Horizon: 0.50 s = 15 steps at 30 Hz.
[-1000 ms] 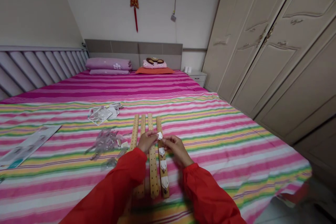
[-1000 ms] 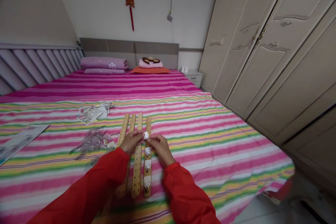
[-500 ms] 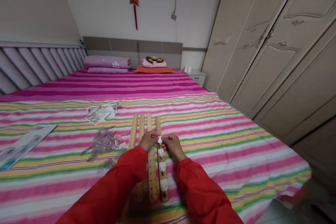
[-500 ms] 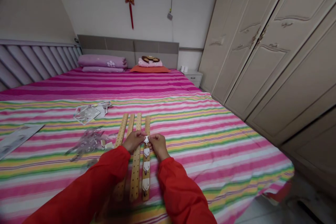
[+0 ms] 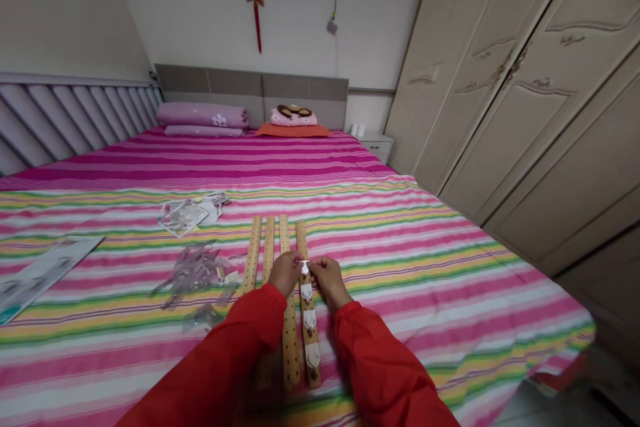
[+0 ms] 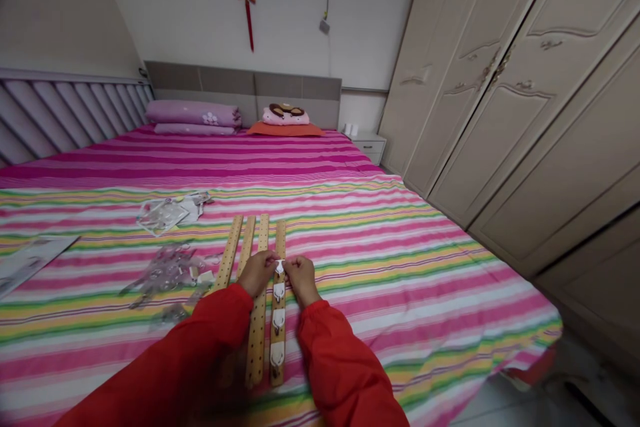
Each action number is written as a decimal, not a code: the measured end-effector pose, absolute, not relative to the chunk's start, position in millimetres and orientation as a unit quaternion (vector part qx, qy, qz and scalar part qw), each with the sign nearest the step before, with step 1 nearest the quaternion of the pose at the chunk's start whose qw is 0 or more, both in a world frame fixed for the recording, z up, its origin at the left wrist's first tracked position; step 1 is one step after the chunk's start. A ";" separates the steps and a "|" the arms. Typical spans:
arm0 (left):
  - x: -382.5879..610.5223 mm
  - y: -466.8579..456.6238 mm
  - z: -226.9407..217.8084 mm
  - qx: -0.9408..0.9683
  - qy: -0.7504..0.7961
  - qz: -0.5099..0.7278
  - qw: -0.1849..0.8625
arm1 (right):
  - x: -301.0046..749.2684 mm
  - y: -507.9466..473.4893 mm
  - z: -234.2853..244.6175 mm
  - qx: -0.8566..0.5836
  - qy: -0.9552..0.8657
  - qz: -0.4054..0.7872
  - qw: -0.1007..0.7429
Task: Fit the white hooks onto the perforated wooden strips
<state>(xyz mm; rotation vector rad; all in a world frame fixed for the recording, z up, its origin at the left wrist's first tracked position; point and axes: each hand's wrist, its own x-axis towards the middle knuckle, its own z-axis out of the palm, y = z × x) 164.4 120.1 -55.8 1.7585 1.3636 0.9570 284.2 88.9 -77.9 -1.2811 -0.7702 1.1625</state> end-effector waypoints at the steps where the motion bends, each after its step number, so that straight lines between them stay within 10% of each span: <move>1: 164.7 119.6 -56.2 0.685 0.526 0.368 0.343 | 284.0 89.0 -78.2 -0.551 -0.329 0.498 0.583; 15: 166.3 114.9 -62.8 0.729 0.515 0.365 0.264 | 281.3 90.7 -82.5 -0.564 -0.319 0.488 0.586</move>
